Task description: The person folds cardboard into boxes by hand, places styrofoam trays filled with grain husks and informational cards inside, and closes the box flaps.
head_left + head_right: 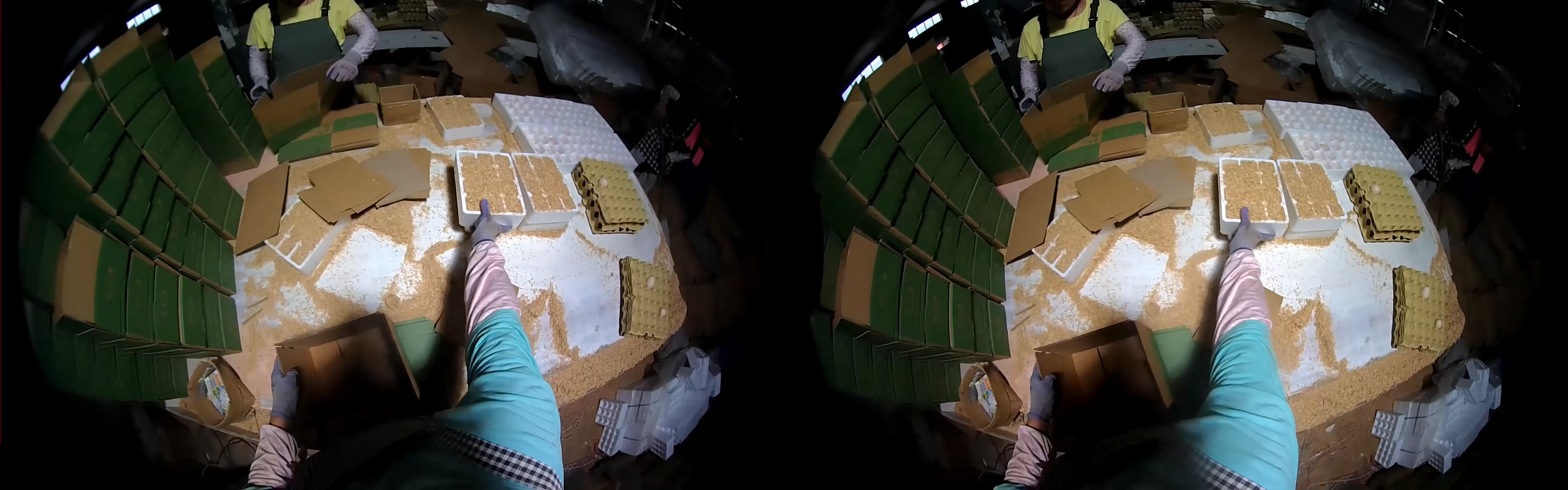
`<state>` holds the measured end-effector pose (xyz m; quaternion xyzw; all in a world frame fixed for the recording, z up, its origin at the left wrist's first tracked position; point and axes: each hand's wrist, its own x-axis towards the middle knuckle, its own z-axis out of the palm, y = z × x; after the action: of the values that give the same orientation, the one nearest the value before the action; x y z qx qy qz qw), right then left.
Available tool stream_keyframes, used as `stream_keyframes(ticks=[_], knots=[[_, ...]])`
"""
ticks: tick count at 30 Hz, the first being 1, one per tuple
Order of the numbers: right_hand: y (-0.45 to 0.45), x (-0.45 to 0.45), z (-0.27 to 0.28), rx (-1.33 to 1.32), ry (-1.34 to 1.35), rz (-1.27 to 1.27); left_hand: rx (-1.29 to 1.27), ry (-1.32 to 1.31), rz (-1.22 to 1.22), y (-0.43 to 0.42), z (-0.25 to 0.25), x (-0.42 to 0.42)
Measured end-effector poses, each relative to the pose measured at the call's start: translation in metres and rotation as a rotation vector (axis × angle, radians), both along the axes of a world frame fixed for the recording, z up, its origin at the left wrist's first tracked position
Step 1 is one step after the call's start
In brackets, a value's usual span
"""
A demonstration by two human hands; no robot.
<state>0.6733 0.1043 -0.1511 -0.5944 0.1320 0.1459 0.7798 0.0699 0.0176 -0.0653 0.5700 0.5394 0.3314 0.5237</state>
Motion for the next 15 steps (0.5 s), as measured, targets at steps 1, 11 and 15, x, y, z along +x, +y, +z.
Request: stream_keyframes(ticks=[1, 11, 15], knots=[[-0.006, -0.006, 0.003, -0.045, -0.104, -0.134, -0.005, 0.016, 0.010, 0.001, 0.003, -0.003], [-0.250, -0.137, 0.167, 0.294, 0.014, 0.807, -0.090, -0.390, -0.005, 0.018, -0.002, 0.031], [-0.259, -0.227, 0.244, 0.187, -0.136, 1.030, -0.870, -1.622, 0.217, 0.023, -0.023, 0.007]])
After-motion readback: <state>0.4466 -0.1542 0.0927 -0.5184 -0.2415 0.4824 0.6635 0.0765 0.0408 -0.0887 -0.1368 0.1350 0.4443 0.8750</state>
